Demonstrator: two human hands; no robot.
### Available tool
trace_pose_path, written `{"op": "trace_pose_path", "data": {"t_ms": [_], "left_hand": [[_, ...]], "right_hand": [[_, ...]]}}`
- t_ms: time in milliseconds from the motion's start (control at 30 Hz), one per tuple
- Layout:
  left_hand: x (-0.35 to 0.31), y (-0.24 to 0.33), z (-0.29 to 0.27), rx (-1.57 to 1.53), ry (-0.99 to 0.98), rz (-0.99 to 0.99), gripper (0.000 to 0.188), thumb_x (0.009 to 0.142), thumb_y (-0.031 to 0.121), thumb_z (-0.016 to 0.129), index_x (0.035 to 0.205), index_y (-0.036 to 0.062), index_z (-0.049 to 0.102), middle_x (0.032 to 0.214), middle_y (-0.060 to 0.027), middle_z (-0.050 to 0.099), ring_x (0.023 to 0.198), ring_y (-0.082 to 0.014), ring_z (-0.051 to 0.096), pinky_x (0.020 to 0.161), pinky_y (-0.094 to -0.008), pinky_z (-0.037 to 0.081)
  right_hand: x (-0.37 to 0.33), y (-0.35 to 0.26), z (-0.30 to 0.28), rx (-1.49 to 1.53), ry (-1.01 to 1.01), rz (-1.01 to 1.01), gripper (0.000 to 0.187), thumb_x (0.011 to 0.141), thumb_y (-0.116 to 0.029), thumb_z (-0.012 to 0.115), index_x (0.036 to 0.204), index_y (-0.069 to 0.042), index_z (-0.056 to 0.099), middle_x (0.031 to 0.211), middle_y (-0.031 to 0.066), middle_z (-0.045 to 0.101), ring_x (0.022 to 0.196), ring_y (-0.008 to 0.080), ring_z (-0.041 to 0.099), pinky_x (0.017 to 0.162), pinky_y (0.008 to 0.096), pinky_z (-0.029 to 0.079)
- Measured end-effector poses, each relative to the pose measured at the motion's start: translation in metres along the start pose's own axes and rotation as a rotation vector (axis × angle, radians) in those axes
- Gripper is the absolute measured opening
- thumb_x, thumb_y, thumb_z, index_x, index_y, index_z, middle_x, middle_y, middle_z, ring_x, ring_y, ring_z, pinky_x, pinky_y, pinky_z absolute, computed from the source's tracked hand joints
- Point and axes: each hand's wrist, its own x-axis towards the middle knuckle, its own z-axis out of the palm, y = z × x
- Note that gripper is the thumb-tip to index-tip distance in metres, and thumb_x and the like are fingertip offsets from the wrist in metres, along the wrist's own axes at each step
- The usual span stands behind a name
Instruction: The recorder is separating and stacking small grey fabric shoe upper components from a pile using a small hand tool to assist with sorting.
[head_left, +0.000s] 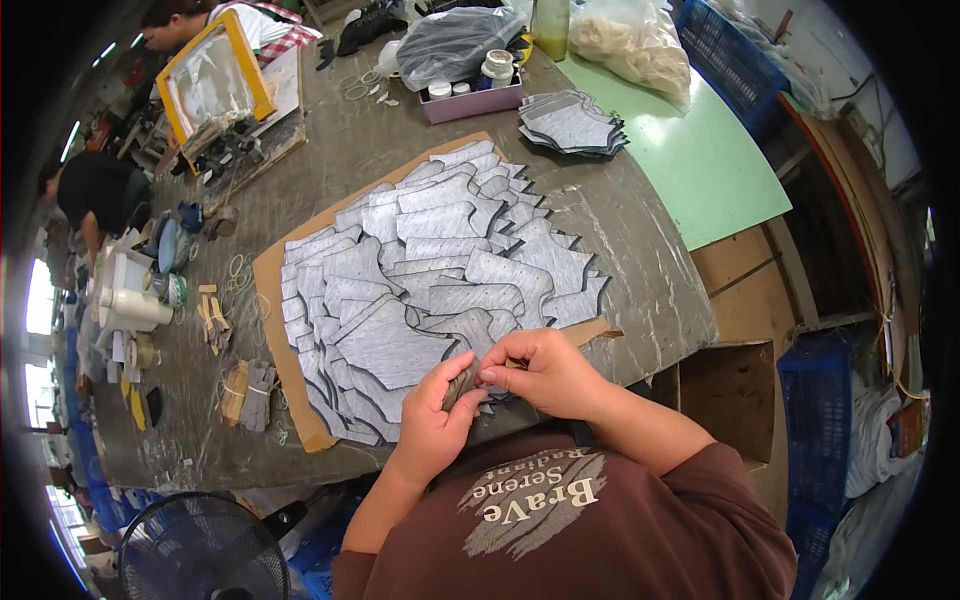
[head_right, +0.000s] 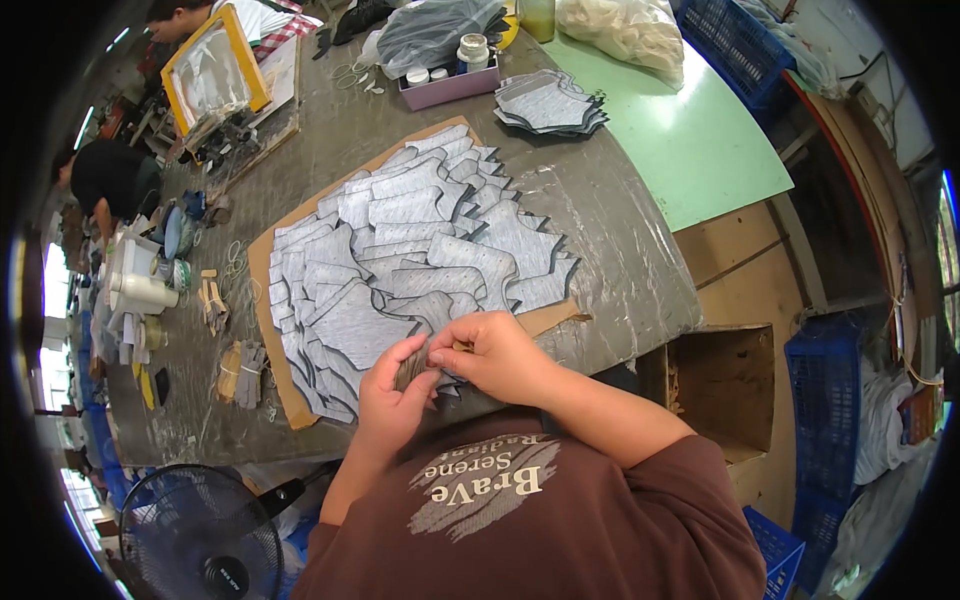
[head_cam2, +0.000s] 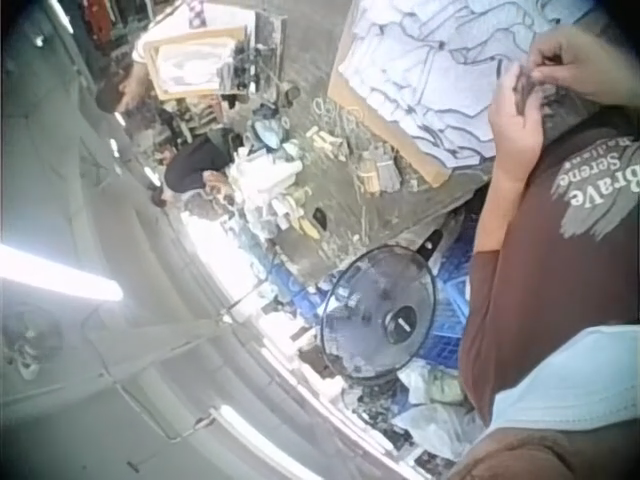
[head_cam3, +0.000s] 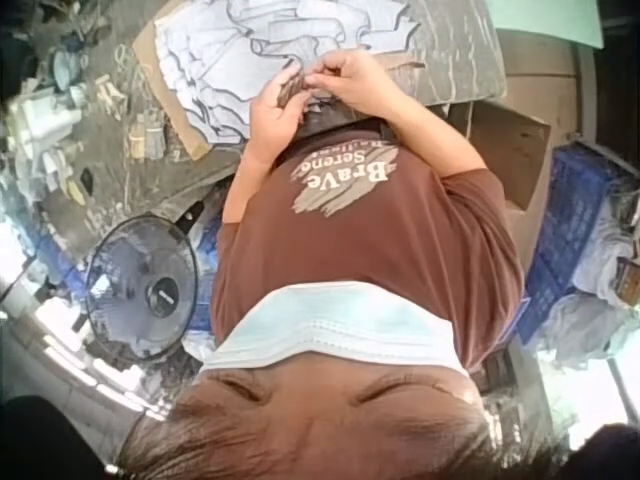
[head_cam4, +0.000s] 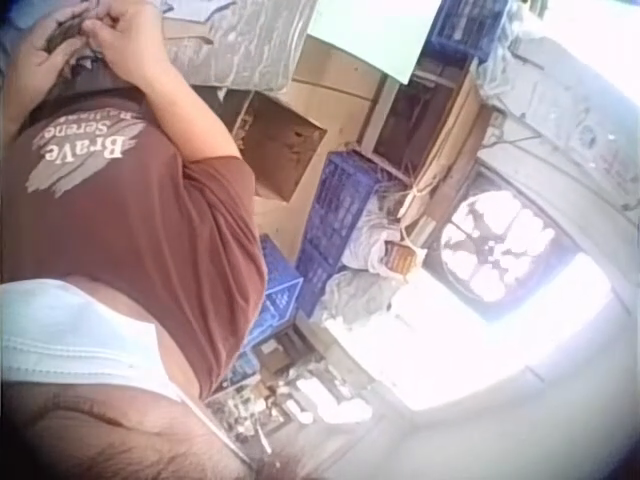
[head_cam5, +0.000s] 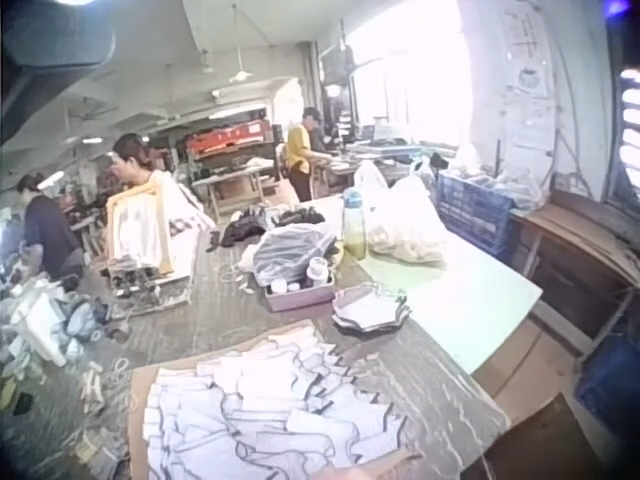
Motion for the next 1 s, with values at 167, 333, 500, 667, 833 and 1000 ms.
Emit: {"op": "trace_pose_path", "data": {"t_ms": [167, 333, 500, 667, 833, 1000], "left_hand": [[-0.010, -0.005, -0.005, 0.275, 0.079, 0.211, 0.039, 0.080, 0.002, 0.067, 0.117, 0.0017, 0.056, 0.095, -0.0157, 0.063, 0.084, -0.0268, 0.064, 0.075, -0.0317, 0.049], [-0.016, -0.002, -0.009, 0.219, 0.092, 0.198, 0.038, 0.081, 0.003, 0.067, 0.117, 0.0015, 0.055, 0.096, -0.0159, 0.064, 0.085, -0.0268, 0.064, 0.075, -0.0317, 0.050], [-0.013, 0.002, -0.011, 0.338, 0.149, 0.290, 0.036, 0.082, 0.003, 0.066, 0.116, 0.0002, 0.055, 0.095, -0.0168, 0.063, 0.085, -0.0283, 0.064, 0.075, -0.0323, 0.050], [-0.012, 0.003, -0.012, 0.423, 0.156, 0.363, 0.035, 0.082, 0.001, 0.065, 0.115, -0.0010, 0.055, 0.097, -0.0181, 0.063, 0.086, -0.0308, 0.064, 0.075, -0.0335, 0.050], [-0.010, 0.003, -0.010, 0.431, 0.172, 0.372, 0.034, 0.082, 0.001, 0.065, 0.115, -0.0005, 0.056, 0.097, -0.0178, 0.063, 0.086, -0.0305, 0.064, 0.075, -0.0335, 0.050], [-0.014, -0.004, -0.010, 0.296, 0.115, 0.220, 0.036, 0.083, 0.001, 0.064, 0.118, 0.0007, 0.054, 0.095, -0.0147, 0.064, 0.081, -0.0256, 0.065, 0.070, -0.0320, 0.051]], "right_hand": [[0.004, 0.000, 0.007, -0.142, -0.043, -0.037, 0.008, 0.085, -0.006, 0.065, 0.084, 0.002, 0.065, 0.074, 0.0014, 0.062, 0.068, 0.0047, 0.053, 0.060, 0.0215, 0.043], [0.007, 0.012, 0.020, 0.062, -0.037, -0.035, 0.006, 0.084, -0.005, 0.065, 0.083, 0.002, 0.065, 0.075, 0.0004, 0.061, 0.067, 0.0043, 0.051, 0.059, 0.0211, 0.042], [0.009, 0.005, 0.022, -0.066, -0.032, -0.055, 0.006, 0.084, -0.005, 0.065, 0.082, 0.001, 0.065, 0.075, 0.0011, 0.061, 0.068, 0.0051, 0.052, 0.060, 0.0217, 0.043], [0.012, 0.008, 0.020, -0.157, -0.048, -0.128, 0.006, 0.083, -0.005, 0.066, 0.081, 0.001, 0.066, 0.074, 0.0038, 0.062, 0.068, 0.0097, 0.054, 0.061, 0.0254, 0.044], [0.011, 0.005, 0.021, -0.162, -0.031, -0.134, 0.006, 0.082, -0.005, 0.066, 0.080, 0.000, 0.066, 0.071, 0.0024, 0.060, 0.065, 0.0069, 0.052, 0.058, 0.0232, 0.042], [0.011, 0.010, 0.022, 0.063, -0.046, -0.029, 0.007, 0.083, -0.005, 0.064, 0.079, 0.001, 0.065, 0.072, -0.0002, 0.060, 0.065, 0.0044, 0.052, 0.057, 0.0208, 0.041]]}}
